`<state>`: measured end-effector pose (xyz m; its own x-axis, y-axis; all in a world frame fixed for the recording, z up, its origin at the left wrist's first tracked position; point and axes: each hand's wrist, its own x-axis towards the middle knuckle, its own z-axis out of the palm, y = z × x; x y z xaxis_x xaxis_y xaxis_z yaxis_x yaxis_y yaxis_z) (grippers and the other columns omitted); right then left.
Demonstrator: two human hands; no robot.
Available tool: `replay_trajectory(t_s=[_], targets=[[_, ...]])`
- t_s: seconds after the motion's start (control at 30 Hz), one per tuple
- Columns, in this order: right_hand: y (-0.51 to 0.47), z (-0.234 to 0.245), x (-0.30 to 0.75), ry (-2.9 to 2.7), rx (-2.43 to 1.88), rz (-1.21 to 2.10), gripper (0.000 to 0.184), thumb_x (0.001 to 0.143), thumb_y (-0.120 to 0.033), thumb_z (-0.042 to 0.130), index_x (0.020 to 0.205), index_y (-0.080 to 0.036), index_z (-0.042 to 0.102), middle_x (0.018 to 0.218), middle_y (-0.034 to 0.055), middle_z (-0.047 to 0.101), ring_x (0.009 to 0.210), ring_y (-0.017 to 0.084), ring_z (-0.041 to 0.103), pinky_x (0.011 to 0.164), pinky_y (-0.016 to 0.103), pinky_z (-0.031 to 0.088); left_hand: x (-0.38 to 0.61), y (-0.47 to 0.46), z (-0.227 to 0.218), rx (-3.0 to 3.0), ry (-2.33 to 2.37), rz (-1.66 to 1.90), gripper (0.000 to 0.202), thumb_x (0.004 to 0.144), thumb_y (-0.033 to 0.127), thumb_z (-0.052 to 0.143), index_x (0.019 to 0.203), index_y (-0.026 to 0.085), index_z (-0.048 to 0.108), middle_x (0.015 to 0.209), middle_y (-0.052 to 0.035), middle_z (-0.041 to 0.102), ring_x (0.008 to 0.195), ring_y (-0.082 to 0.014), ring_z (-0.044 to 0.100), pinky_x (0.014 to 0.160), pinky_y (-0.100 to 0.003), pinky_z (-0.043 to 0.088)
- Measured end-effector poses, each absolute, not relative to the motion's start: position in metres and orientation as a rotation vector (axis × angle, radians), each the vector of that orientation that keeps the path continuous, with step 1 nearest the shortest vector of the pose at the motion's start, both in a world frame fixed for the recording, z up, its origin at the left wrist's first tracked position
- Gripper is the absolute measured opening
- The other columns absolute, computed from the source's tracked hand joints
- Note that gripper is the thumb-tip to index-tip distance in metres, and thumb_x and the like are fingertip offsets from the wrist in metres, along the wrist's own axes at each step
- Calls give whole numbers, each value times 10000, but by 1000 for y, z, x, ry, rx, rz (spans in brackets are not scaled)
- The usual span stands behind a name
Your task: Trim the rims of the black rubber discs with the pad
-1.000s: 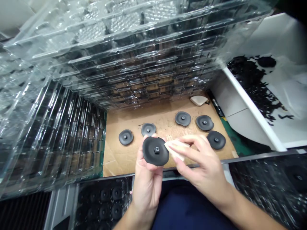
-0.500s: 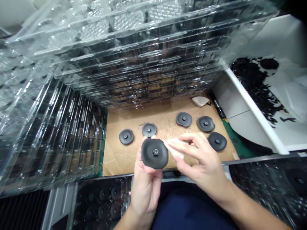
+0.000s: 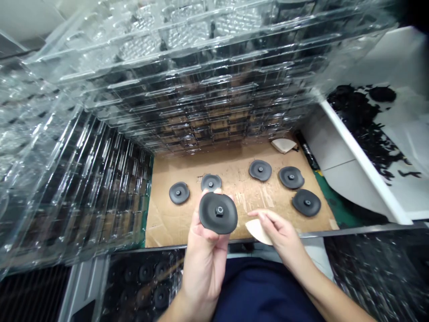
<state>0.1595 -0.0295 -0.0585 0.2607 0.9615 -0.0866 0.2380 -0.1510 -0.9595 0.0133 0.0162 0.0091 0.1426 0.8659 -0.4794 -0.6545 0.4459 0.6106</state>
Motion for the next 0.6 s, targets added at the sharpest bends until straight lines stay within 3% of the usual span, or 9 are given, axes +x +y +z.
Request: replay_trajectory(t_s=[0.1, 0.23, 0.33, 0.5, 0.6], targets=[[-29, -55, 160, -1094, -1599, 1013, 285, 914, -356, 495, 794, -159, 663, 631, 14, 662, 519, 140, 610, 430, 211, 462, 14, 15, 8, 296, 886, 1085, 487, 609, 314, 823, 1072, 244, 687, 1096, -55, 709, 1051, -195, 643, 875, -219, 522], [-17, -12, 160, -1082, -1548, 917, 190, 905, -327, 529, 988, -190, 632, 827, 30, 703, 695, 151, 666, 560, 224, 530, 16, 12, 7, 327, 865, 1044, 496, 633, 360, 802, 1092, 226, 673, 1144, -66, 692, 1073, -201, 625, 909, -237, 506], [-7, 27, 153, -1331, -1401, 692, 236, 894, -205, 532, 1120, -202, 599, 991, 52, 687, 874, 165, 653, 742, 270, 547, 17, 9, 5, 320, 863, 935, 454, 693, 322, 766, 1126, 249, 655, 1133, -50, 697, 1070, -196, 624, 919, -251, 502], [5, 48, 144, -1776, -1298, 1003, 212, 882, -74, 489, 960, -181, 654, 858, 4, 674, 778, 111, 633, 726, 209, 520, 11, 8, 1, 306, 959, 836, 430, 732, 223, 724, 1151, 263, 638, 1061, -32, 712, 948, -178, 666, 849, -261, 540], [6, 44, 138, -1665, -1326, 737, 225, 909, -111, 457, 1027, -140, 646, 899, 51, 682, 808, 142, 631, 760, 258, 526, 10, 10, 4, 350, 930, 835, 413, 686, 262, 767, 1087, 227, 673, 978, -39, 725, 901, -191, 676, 842, -277, 548]])
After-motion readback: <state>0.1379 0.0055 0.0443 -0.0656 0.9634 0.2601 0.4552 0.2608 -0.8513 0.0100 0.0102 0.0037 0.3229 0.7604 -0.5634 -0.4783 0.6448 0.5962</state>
